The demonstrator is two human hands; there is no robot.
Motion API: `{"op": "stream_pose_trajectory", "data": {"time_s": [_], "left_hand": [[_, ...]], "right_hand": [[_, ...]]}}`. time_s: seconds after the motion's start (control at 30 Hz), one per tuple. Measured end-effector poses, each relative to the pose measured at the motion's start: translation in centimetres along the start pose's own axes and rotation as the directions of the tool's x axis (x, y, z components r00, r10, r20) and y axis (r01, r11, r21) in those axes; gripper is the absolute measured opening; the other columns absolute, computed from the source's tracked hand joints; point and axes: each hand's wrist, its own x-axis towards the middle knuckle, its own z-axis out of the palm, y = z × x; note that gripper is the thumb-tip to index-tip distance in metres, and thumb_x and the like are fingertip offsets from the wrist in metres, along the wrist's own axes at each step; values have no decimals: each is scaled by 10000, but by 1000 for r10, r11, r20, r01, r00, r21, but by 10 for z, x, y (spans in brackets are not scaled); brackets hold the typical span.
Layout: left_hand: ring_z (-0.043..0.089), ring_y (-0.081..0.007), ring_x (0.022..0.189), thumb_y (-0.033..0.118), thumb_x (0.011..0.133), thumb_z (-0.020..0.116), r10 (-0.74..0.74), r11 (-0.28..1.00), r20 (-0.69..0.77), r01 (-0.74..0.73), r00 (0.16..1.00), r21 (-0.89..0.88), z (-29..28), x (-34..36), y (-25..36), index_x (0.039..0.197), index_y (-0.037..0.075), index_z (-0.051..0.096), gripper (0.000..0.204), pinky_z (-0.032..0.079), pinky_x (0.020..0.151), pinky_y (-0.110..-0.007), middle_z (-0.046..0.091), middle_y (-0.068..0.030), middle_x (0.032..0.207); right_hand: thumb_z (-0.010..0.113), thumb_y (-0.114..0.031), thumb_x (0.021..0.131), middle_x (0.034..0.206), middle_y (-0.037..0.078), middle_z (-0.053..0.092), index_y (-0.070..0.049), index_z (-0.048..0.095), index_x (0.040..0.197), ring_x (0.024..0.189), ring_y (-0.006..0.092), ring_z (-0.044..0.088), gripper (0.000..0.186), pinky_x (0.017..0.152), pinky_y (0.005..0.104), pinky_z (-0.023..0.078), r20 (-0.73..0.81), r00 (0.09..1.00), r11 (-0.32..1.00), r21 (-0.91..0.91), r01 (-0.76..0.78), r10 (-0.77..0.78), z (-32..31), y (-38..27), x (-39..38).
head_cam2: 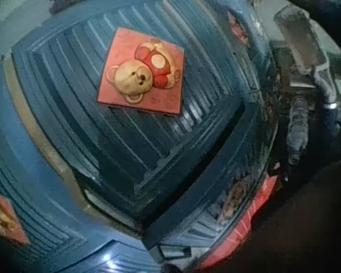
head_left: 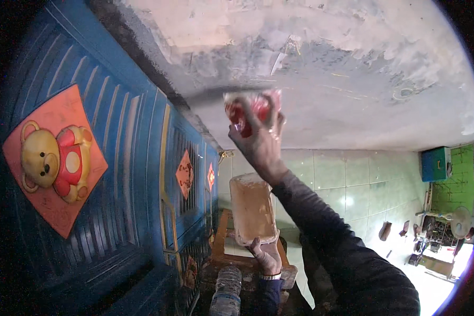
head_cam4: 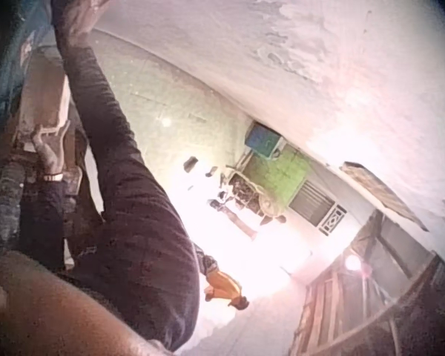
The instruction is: The person applies plaster to the upper section of an indoor wall using a plastic spreader, repeatedly scraping the tool against a small handheld container to reload it with compound before smoothing it onto the surface.
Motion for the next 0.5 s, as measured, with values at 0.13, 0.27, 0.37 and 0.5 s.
{"op": "stream_pose_trajectory", "data": {"time_s": [0.13, 0.27, 0.37, 0.5], "left_hand": [[424, -353, 1378, 382, 827, 719, -30, 998, 12, 29, 999, 53, 5, -5, -4, 1518, 194, 357, 803, 426, 1067, -658, 407, -77, 1531], [440, -362, 1361, 397, 843, 708, -32, 997, 0, 32, 999, 71, 2, -4, -3, 1505, 175, 381, 771, 440, 1053, -648, 437, -98, 1506], [445, -357, 1354, 392, 854, 704, -42, 997, 13, 41, 999, 59, -5, 0, -4, 1504, 166, 379, 761, 441, 1054, -648, 443, -102, 1497], [433, -350, 1363, 388, 844, 716, -12, 998, -24, 13, 1000, 59, 11, -6, -4, 1499, 163, 378, 770, 431, 1056, -662, 436, -89, 1499]], "right_hand": [[855, -216, 706, 1494, 176, 316, -277, 574, 1411, 1343, 439, 339, 761, 1082, 536, 393, -441, 879, 966, 88, 242, -180, -84, -15, 60], [841, -287, 734, 1494, 191, 315, -285, 555, 1439, 1354, 449, 330, 761, 1083, 547, 363, -256, 948, 980, -103, 169, -190, -57, 25, 58], [832, -314, 741, 1492, 197, 316, -275, 546, 1450, 1352, 439, 335, 766, 1075, 547, 361, -77, 975, 970, -137, 199, -210, -36, 44, 10], [791, -316, 753, 1484, 229, 299, -265, 517, 1446, 1240, 469, 382, 747, 1023, 562, 389, -152, 973, 983, -83, 164, -175, -91, 4, 23]]}}
